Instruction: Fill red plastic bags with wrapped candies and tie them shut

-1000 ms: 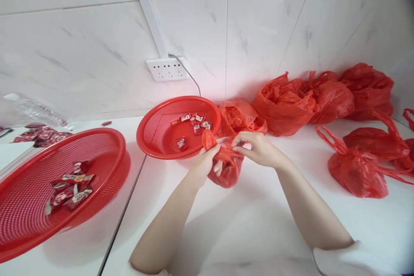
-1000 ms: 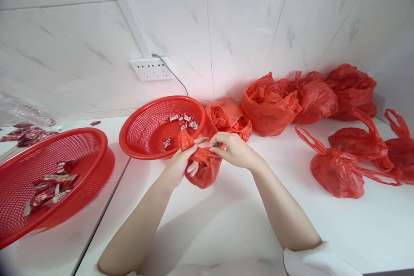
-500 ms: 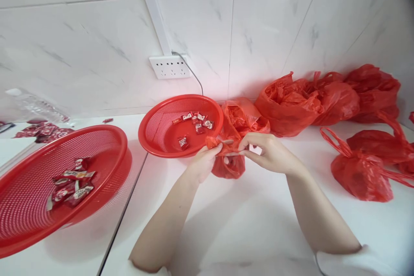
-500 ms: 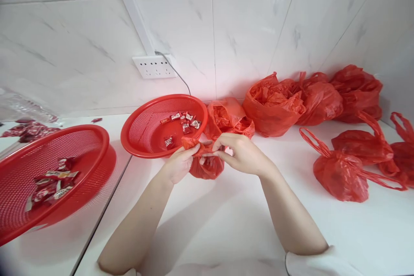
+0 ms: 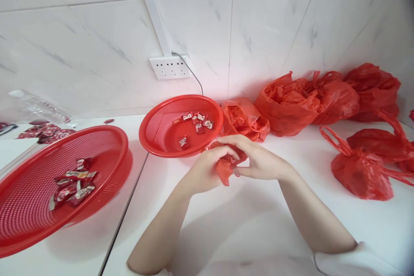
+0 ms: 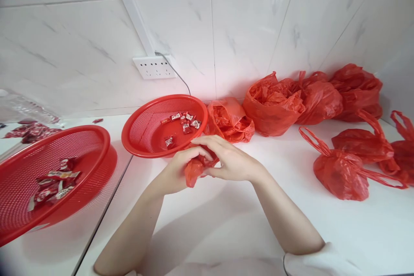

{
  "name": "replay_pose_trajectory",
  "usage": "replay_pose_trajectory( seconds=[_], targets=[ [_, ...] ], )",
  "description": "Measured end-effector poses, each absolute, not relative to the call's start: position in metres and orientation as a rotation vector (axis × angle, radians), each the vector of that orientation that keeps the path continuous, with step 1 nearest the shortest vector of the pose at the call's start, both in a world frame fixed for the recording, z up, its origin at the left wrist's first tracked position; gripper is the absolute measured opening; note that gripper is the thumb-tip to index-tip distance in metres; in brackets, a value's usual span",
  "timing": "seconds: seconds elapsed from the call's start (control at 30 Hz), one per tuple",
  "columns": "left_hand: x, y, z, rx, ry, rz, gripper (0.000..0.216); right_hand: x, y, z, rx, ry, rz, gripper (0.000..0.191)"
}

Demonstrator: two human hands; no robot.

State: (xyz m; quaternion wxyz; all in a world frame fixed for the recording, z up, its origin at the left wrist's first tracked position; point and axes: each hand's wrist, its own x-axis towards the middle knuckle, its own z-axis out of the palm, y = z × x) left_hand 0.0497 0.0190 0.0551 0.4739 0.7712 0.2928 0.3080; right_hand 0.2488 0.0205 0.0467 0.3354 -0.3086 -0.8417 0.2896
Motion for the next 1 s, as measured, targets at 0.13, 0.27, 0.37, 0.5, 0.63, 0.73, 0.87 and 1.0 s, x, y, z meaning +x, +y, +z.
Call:
replay_pose_trajectory(
  seconds=[0.13, 0.27, 0.37, 0.5, 0.63, 0.73, 0.87, 1.0],
  targets=[
    [0.044, 0.020, 0.050, 2.144, 0.827, 0.773, 0.011, 0.246, 0.023, 0.039, -0.864, -2.186, 0.917, 0.067],
    [0.040, 0.025, 0.036, 2.396, 0.982, 1.105, 0.016, 0.241, 0.024, 0.041, -0.839, -2.133, 0.960, 0.055],
    [0.039, 0.026, 0.030, 2.451, 1.032, 1.272, 0.016, 0.239, 0.023, 0.044, -0.871, -2.062, 1.068, 0.042],
    [0.038, 0.023, 0.031, 2.432, 1.010, 1.438, 0.023, 0.244, 0.023, 0.047, -0.810, -1.923, 1.357, 0.030],
    [0.035, 0.024, 0.034, 2.513, 0.769, 1.424, 0.021, 0.249, 0.028, 0.046, -0.838, -1.904, 1.350, 0.026],
    [0.033, 0.029, 0.036, 2.493, 0.579, 1.261, 0.031, 0.250, 0.031, 0.045, -0.812, -1.796, 1.200, 0.028],
    [0.033, 0.030, 0.043, 2.415, 0.609, 1.112, 0.021, 0.253, 0.032, 0.046, -0.814, -1.666, 1.151, 0.035],
    [0.031, 0.026, 0.051, 2.357, 0.652, 0.989, 0.017, 0.271, 0.030, 0.052, -0.885, -1.763, 0.979, 0.035]
  ],
)
